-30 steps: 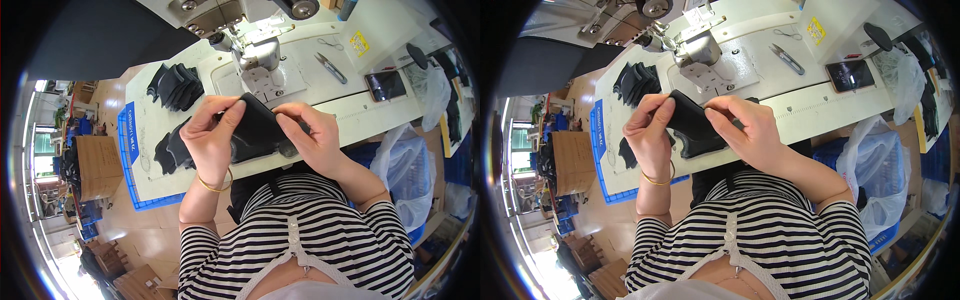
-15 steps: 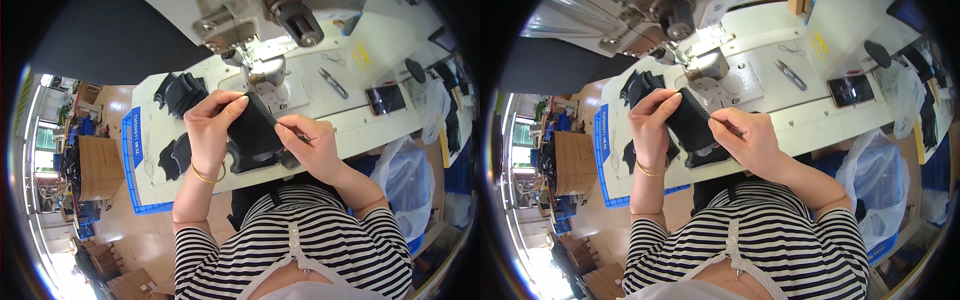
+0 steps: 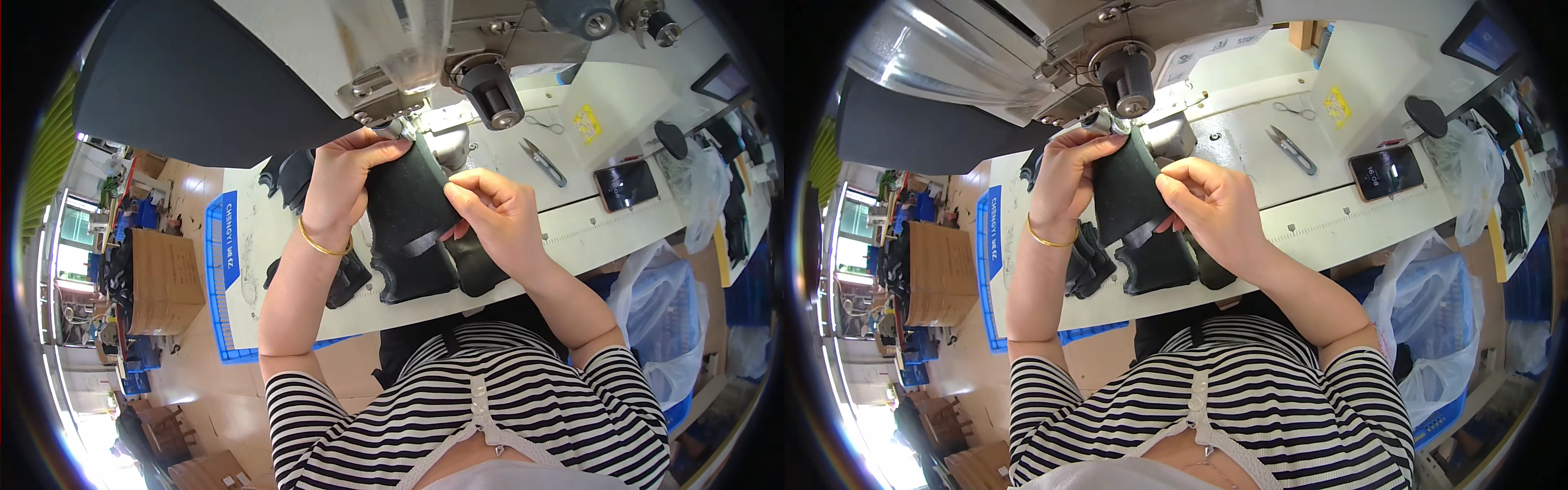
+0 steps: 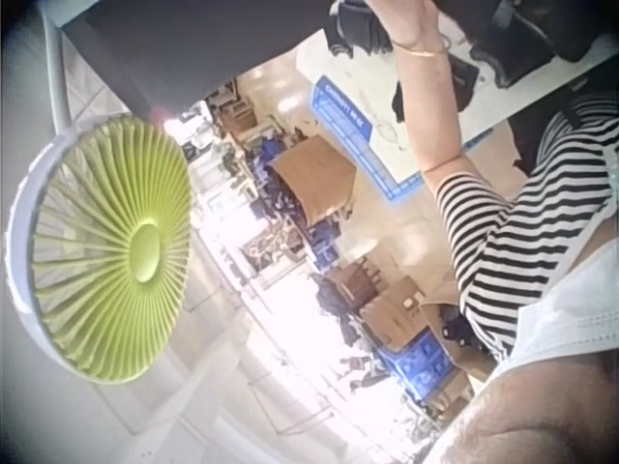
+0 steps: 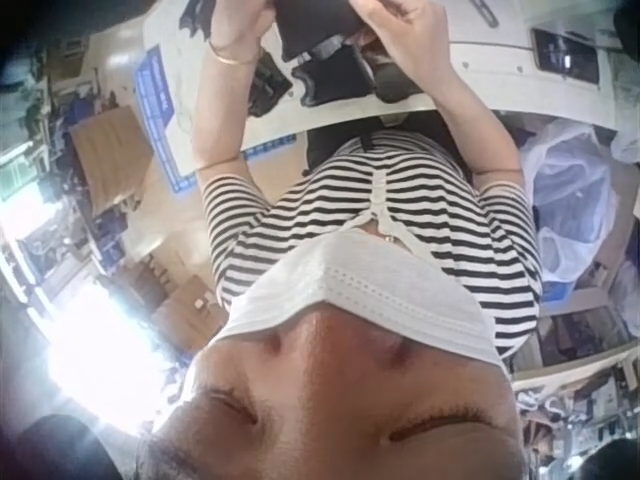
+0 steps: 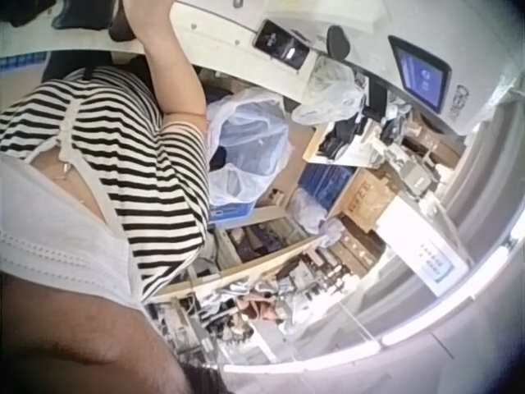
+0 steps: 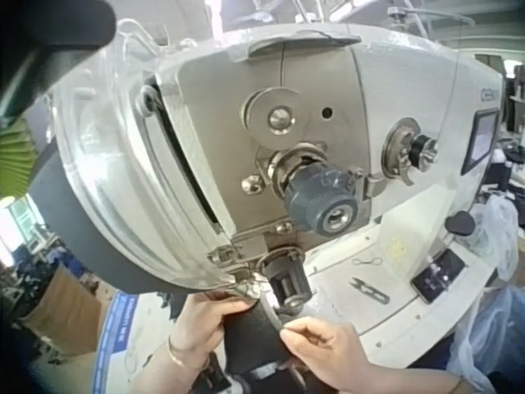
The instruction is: Stitching black shoe components using an industrial sewing machine.
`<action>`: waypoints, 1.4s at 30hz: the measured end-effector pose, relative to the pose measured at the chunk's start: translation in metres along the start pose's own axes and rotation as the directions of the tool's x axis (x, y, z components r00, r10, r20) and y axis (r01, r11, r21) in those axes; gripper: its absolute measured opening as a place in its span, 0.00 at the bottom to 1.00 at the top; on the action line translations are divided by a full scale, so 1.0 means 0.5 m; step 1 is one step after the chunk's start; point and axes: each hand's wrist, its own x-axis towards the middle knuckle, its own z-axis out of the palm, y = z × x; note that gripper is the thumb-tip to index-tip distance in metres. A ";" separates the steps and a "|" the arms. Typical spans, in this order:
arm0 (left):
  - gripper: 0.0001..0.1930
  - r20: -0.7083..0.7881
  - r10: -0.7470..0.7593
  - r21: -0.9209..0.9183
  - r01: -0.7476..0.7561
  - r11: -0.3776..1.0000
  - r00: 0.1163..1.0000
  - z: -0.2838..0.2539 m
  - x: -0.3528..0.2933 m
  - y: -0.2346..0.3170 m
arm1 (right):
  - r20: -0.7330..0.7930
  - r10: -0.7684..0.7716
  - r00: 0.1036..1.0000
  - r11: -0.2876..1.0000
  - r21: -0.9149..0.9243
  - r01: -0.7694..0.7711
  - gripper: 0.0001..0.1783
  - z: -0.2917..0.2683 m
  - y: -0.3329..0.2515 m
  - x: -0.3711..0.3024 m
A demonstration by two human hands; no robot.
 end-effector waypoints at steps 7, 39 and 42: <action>0.02 0.002 -0.085 -0.002 0.085 0.996 0.996 -0.003 0.006 0.009 | 0.012 -0.001 1.000 0.999 0.040 0.000 0.09 0.001 0.004 -0.002; 0.03 0.018 0.025 -0.013 -0.025 1.000 1.000 -0.015 0.013 -0.009 | 0.016 0.014 1.000 1.000 -0.008 -0.014 0.10 0.013 0.003 -0.009; 0.05 -0.019 0.051 -0.010 -0.051 0.999 0.999 -0.011 0.022 -0.006 | 0.033 -0.016 0.999 0.999 -0.028 0.017 0.09 0.011 0.008 0.000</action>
